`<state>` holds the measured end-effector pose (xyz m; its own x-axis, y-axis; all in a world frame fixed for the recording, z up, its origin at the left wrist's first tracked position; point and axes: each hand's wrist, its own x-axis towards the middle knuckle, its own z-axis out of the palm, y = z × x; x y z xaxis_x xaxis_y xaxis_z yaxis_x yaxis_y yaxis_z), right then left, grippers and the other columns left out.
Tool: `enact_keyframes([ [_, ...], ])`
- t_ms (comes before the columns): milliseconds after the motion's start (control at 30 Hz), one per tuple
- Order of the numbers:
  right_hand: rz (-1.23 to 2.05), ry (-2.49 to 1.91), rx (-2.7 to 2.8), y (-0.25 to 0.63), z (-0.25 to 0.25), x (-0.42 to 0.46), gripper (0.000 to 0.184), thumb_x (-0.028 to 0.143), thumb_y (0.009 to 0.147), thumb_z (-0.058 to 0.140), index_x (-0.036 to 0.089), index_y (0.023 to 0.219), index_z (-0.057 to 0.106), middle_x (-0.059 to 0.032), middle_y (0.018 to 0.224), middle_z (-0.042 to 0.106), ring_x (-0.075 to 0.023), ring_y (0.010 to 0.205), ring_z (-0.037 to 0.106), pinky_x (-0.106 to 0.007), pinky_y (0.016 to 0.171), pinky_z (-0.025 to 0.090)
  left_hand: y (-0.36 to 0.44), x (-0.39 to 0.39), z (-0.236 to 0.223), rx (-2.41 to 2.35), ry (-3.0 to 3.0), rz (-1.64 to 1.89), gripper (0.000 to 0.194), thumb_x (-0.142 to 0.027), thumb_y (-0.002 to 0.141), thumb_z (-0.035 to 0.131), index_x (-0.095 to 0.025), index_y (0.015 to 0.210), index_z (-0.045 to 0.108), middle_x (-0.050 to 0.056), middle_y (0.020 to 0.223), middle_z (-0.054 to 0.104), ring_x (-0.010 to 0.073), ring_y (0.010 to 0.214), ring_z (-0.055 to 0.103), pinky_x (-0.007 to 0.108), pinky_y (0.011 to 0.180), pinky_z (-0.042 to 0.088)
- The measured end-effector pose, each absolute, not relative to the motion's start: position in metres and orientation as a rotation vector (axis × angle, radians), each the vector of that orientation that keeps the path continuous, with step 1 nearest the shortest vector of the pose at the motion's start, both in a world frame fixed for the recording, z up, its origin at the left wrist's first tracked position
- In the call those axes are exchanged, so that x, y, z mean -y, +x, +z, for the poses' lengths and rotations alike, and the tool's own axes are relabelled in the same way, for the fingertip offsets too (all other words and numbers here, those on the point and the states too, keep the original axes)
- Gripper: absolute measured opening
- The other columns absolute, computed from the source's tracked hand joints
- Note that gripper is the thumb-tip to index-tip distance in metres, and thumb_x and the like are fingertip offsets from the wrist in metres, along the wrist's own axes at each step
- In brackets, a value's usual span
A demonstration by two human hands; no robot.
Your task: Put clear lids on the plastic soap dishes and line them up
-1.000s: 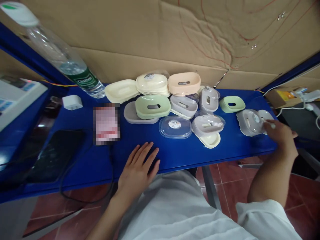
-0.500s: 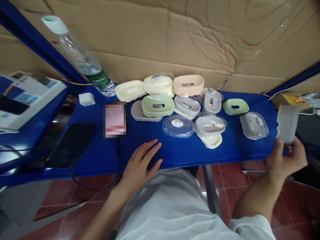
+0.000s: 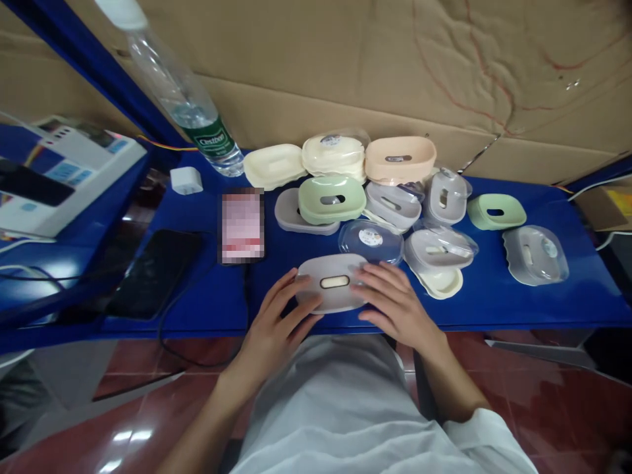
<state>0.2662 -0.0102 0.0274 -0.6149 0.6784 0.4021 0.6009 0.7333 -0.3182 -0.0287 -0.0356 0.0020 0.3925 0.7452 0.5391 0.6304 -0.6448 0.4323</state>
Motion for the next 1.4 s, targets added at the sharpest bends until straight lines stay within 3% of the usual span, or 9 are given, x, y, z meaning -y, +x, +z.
enact_keyframes([
  [167, 0.057, -1.376, 2.388, 0.281, 0.032, -0.01, 0.059, 0.025, 0.115, 0.053, 0.035, 0.172, 0.043, -0.0083, 0.172, 0.054, -0.0302, 0.165, 0.044, -0.063, 0.138, 0.025, -0.033, 0.038, 0.001, -1.224, 2.439, 1.016, 0.037, -0.007, 0.1, 0.075, -0.018, 0.134, 0.066, 0.017, 0.146, 0.068, 0.0355, 0.159, 0.051, 0.054, 0.125, 0.056],
  [300, -0.038, -1.519, 2.315, 0.278, 0.025, -0.018, 0.061, 0.033, 0.113, 0.06, 0.039, 0.172, 0.043, -0.0085, 0.169, 0.057, -0.0347, 0.162, 0.049, -0.065, 0.133, 0.033, -0.037, 0.039, 0.005, -1.106, 2.452, 0.908, 0.035, -0.009, 0.1, 0.074, -0.018, 0.133, 0.065, 0.017, 0.147, 0.069, 0.0362, 0.159, 0.05, 0.054, 0.124, 0.057],
  [567, -0.013, -1.358, 2.129, 0.284, 0.023, -0.008, 0.048, 0.027, 0.111, 0.062, 0.037, 0.158, 0.061, -0.0058, 0.15, 0.073, -0.0301, 0.145, 0.067, -0.054, 0.123, 0.053, -0.033, 0.036, 0.004, -1.153, 2.448, 0.919, 0.045, -0.02, 0.101, 0.077, -0.021, 0.143, 0.062, 0.018, 0.15, 0.066, 0.035, 0.151, 0.058, 0.052, 0.12, 0.06],
  [667, -0.043, -1.276, 2.133, 0.28, 0.022, -0.001, 0.045, 0.023, 0.111, 0.06, 0.043, 0.151, 0.066, 0.0, 0.136, 0.079, -0.0268, 0.135, 0.073, -0.055, 0.125, 0.05, -0.031, 0.036, 0.003, -1.221, 2.403, 0.962, 0.062, -0.028, 0.101, 0.08, -0.023, 0.155, 0.053, 0.019, 0.155, 0.061, 0.0315, 0.145, 0.064, 0.046, 0.116, 0.062],
  [767, -0.038, -1.377, 2.19, 0.272, 0.021, 0.0, 0.046, 0.034, 0.112, 0.06, 0.041, 0.157, 0.06, -0.0048, 0.151, 0.071, -0.0307, 0.148, 0.064, -0.06, 0.131, 0.041, -0.031, 0.037, 0.003, -1.222, 2.394, 0.946, 0.067, -0.028, 0.101, 0.081, -0.025, 0.159, 0.049, 0.018, 0.155, 0.061, 0.0311, 0.145, 0.063, 0.048, 0.121, 0.059],
  [867, 0.045, -1.536, 2.166, 0.268, 0.019, -0.004, 0.055, 0.043, 0.114, 0.055, 0.033, 0.168, 0.048, -0.0128, 0.172, 0.052, -0.0366, 0.165, 0.044, -0.064, 0.13, 0.04, -0.03, 0.037, 0.003, -1.222, 2.409, 0.924, 0.055, -0.026, 0.1, 0.081, -0.023, 0.15, 0.057, 0.018, 0.155, 0.061, 0.0323, 0.146, 0.062, 0.05, 0.122, 0.057],
  [1000, 0.251, -1.572, 2.077, 0.27, 0.019, -0.008, 0.054, 0.046, 0.116, 0.05, 0.036, 0.169, 0.047, -0.0094, 0.173, 0.05, -0.0362, 0.168, 0.038, -0.066, 0.132, 0.04, -0.029, 0.036, 0.003, -1.219, 2.427, 0.908, 0.042, -0.022, 0.1, 0.079, -0.023, 0.139, 0.064, 0.017, 0.156, 0.062, 0.0325, 0.145, 0.064, 0.05, 0.12, 0.058],
  [1267, 0.22, -1.549, 1.973, 0.275, 0.015, -0.011, 0.048, 0.041, 0.115, 0.054, 0.032, 0.161, 0.06, -0.0095, 0.164, 0.06, -0.0326, 0.159, 0.051, -0.06, 0.133, 0.045, -0.032, 0.036, 0.005, -1.166, 2.391, 0.919, 0.045, -0.027, 0.098, 0.083, -0.024, 0.139, 0.064, 0.017, 0.158, 0.061, 0.0324, 0.145, 0.064, 0.05, 0.121, 0.058],
  [1400, 0.065, -1.391, 1.93, 0.278, 0.014, -0.007, 0.045, 0.034, 0.116, 0.053, 0.029, 0.16, 0.061, -0.0098, 0.157, 0.067, -0.0316, 0.153, 0.059, -0.059, 0.129, 0.05, -0.031, 0.036, 0.001, -1.197, 2.336, 0.96, 0.063, -0.03, 0.096, 0.086, -0.024, 0.152, 0.057, 0.016, 0.155, 0.064, 0.031, 0.143, 0.065, 0.048, 0.12, 0.059],
])
